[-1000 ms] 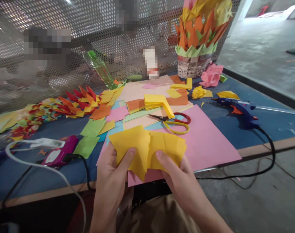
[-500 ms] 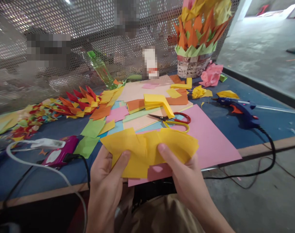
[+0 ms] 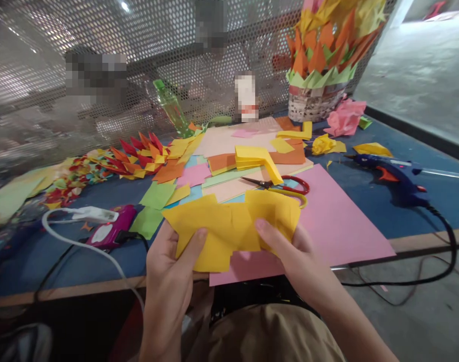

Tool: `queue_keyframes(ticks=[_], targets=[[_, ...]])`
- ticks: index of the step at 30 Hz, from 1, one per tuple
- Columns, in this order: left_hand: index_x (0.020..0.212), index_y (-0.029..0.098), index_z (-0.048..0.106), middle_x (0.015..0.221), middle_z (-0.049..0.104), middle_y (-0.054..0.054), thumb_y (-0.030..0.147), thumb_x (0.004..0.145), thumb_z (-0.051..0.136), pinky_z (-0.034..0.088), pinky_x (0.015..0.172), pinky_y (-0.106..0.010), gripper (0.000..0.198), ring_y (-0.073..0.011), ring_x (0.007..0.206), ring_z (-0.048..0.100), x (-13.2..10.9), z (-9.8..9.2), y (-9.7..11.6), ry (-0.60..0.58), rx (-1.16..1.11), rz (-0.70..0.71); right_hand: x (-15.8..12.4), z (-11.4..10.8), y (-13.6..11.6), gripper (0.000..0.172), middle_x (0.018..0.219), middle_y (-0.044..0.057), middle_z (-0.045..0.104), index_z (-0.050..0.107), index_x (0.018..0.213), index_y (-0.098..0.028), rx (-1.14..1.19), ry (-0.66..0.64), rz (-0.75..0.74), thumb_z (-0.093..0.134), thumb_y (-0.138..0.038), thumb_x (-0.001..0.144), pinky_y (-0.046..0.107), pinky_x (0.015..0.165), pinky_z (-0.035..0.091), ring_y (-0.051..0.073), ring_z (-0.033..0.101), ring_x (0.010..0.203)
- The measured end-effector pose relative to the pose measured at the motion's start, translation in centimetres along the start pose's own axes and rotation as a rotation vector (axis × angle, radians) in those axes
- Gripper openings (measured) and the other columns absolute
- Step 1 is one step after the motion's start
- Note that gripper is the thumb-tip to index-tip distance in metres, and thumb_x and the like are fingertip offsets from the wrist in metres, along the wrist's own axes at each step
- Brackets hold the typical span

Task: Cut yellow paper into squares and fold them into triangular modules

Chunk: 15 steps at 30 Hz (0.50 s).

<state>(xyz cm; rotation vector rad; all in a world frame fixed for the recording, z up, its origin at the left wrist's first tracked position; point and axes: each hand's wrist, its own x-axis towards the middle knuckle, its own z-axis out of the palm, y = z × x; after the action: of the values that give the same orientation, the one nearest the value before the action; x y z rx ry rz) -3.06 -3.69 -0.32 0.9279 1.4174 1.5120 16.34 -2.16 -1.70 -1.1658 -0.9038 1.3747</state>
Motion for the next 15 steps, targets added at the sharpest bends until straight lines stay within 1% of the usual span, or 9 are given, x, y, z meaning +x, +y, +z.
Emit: queue_keyframes(ticks=[2,5,7,9,11,13,14,15], targets=[[0.127,0.02,0.072,0.122,0.08,-0.01,0.047,0.09,0.091,0.066,0.079,-0.029,0.049,-0.0239,0.097,0.08,0.0,0.1,-0.1,-0.002,0.007,0.037,0.1,0.6,-0.1,0.05,0.119,0.008,0.086,0.082,0.127,-0.03,0.03,-0.072,0.068,0.091,-0.056,0.086,0.041,0.087,0.073,0.032,0.084,0.106],[0.131,0.02,0.071,0.119,0.081,-0.011,0.046,0.092,0.089,0.067,0.083,-0.032,0.05,-0.026,0.1,0.08,0.0,0.3,-0.3,-0.026,-0.022,0.053,0.7,0.9,0.2,0.064,0.13,0.01,0.083,0.078,0.136,-0.029,0.056,-0.121,0.104,0.098,-0.051,0.079,0.044,0.091,0.073,0.034,0.082,0.112],[0.13,0.022,0.072,0.121,0.08,-0.009,0.046,0.093,0.087,0.067,0.084,-0.033,0.047,-0.0258,0.102,0.08,0.0,0.3,-0.5,-0.032,-0.04,0.056,1.1,0.9,0.8,0.064,0.132,0.01,0.083,0.078,0.136,-0.028,0.07,-0.109,0.098,0.097,-0.053,0.08,0.043,0.091,0.073,0.034,0.082,0.113],[0.123,0.022,0.074,0.115,0.08,-0.007,0.047,0.094,0.087,0.066,0.082,-0.031,0.04,-0.0237,0.097,0.079,0.1,0.2,-0.7,0.006,-0.036,0.065,1.2,0.9,1.2,0.063,0.133,0.009,0.082,0.077,0.137,-0.029,0.081,-0.086,0.081,0.096,-0.053,0.082,0.042,0.091,0.073,0.033,0.082,0.116],[0.114,0.022,0.076,0.103,0.079,-0.004,0.048,0.094,0.087,0.065,0.074,-0.029,0.035,-0.0194,0.083,0.075,0.1,0.1,-0.9,0.051,-0.013,0.065,1.1,1.0,1.4,0.066,0.135,0.008,0.082,0.075,0.14,-0.032,0.087,-0.076,0.069,0.097,-0.052,0.082,0.041,0.092,0.073,0.033,0.082,0.118],[0.112,0.022,0.076,0.097,0.077,-0.002,0.049,0.094,0.087,0.063,0.067,-0.026,0.034,-0.0156,0.071,0.07,0.2,0.0,-1.0,0.067,0.023,0.047,0.9,1.4,1.3,0.067,0.132,0.008,0.083,0.076,0.14,-0.031,0.082,-0.084,0.068,0.098,-0.052,0.08,0.041,0.089,0.074,0.033,0.083,0.115],[0.115,0.023,0.076,0.099,0.078,-0.002,0.049,0.095,0.086,0.062,0.066,-0.025,0.034,-0.0154,0.072,0.07,0.2,0.0,-1.0,0.06,0.033,0.051,0.7,1.5,1.2,0.067,0.13,0.009,0.084,0.077,0.139,-0.03,0.075,-0.088,0.069,0.098,-0.053,0.08,0.041,0.088,0.074,0.034,0.083,0.113],[0.118,0.023,0.075,0.104,0.078,-0.002,0.048,0.097,0.085,0.062,0.068,-0.025,0.034,-0.0164,0.078,0.073,0.3,-0.1,-1.1,0.051,0.031,0.07,0.6,1.7,1.0,0.064,0.128,0.009,0.084,0.079,0.137,-0.029,0.064,-0.089,0.067,0.097,-0.053,0.08,0.041,0.087,0.074,0.034,0.084,0.111]])
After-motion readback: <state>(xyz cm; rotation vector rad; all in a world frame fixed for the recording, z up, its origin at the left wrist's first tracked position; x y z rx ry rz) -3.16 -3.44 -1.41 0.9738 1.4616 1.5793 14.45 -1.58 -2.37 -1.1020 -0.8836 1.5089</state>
